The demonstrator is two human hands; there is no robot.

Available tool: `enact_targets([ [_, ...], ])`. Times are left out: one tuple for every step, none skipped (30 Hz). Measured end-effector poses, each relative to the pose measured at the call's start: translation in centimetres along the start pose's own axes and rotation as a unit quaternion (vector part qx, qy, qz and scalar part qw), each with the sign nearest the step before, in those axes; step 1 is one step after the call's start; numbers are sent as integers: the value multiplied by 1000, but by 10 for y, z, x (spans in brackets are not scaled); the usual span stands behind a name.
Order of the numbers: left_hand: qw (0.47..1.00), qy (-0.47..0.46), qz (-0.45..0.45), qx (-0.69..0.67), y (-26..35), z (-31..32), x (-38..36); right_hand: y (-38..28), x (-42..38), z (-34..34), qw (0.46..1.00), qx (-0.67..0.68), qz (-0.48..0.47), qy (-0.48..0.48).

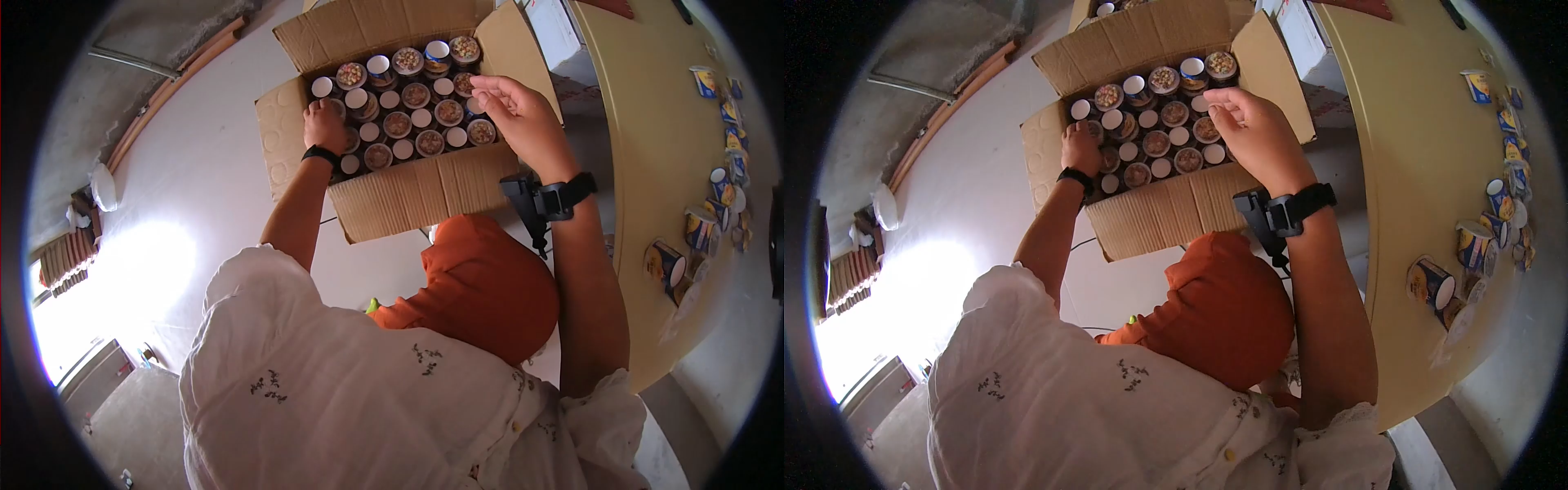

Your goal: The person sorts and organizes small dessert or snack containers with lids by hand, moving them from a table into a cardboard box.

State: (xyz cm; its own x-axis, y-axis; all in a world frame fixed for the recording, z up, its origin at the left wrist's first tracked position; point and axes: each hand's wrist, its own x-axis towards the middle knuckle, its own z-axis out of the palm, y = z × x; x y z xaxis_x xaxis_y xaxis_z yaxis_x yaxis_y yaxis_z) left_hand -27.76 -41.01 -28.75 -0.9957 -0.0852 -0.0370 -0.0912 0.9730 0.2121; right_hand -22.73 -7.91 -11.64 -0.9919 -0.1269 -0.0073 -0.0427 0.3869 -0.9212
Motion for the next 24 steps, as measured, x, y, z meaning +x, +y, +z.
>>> enact_targets([
  [1000, -3, 8, -18, -2, -1, -1, 4, 0, -3, 1000, 0, 1, 2],
  [999, -7, 15, -36, -3, -2, -2, 3, -1, -5, 1000, -3, -1, 2],
  [999, -9, 16, -35, -3, 0, -3, 2, -3, -6, 1000, -6, -1, 1],
  [999, 4, 30, -37, -4, 1, -5, 1, -4, -7, 1000, -5, 1, 0],
  [998, 18, 44, -39, -2, -1, -7, 1, -4, -8, 1000, -2, 5, 0],
  [998, 17, 43, -38, -1, -3, -7, 0, -5, -8, 1000, 0, 9, -1],
  [999, -6, 32, -32, 1, -6, -6, -1, -5, -7, 1000, 1, 8, -1],
  [999, -30, 21, -25, 3, -8, -4, -1, -6, -6, 1000, 6, 13, -2],
  [999, -30, 22, -25, 0, 0, -4, -1, -6, -6, 1000, 12, 18, -1],
  [999, 18, 24, -22, -5, 12, -4, -1, -7, -7, 1000, 12, 19, 0],
  [997, 66, 27, -20, -5, 15, -5, -1, -7, -8, 1000, 7, 14, -3],
  [997, 65, 27, -21, -5, 18, -5, 0, -8, -9, 1000, 2, 9, -7],
  [997, 75, 35, 3, -6, 21, -5, 0, -8, -10, 1000, 2, 10, -7],
  [995, 85, 42, 27, -6, 20, -6, 0, -9, -10, 1000, -2, 11, -5],
  [995, 86, 42, 27, -5, 18, -6, 0, -9, -11, 1000, -5, 12, -4],
  [995, 82, 44, 27, -5, 16, -6, 0, -9, -11, 1000, -6, 11, -3],
  [996, 78, 46, 27, -3, 11, -7, -1, -9, -12, 1000, -5, 11, 0],
  [995, 78, 46, 26, -1, 7, -8, -1, -10, -12, 1000, -5, 11, 4],
  [995, 74, 51, 41, 2, 3, -10, -2, -11, -12, 1000, -5, 11, 4],
  [994, 70, 56, 57, 4, -1, -11, -4, -12, -13, 1000, -6, 13, 6],
  [994, 70, 57, 57, 5, -3, -11, -5, -12, -13, 1000, -6, 15, 7],
  [995, 55, 49, 62, 6, -4, -11, -5, -13, -14, 1000, -7, 15, 8],
  [996, 40, 41, 68, 7, -5, -11, -6, -13, -15, 1000, -10, 19, 3],
  [996, 40, 42, 68, 9, -6, -11, -6, -14, -16, 1000, -13, 23, -1],
])
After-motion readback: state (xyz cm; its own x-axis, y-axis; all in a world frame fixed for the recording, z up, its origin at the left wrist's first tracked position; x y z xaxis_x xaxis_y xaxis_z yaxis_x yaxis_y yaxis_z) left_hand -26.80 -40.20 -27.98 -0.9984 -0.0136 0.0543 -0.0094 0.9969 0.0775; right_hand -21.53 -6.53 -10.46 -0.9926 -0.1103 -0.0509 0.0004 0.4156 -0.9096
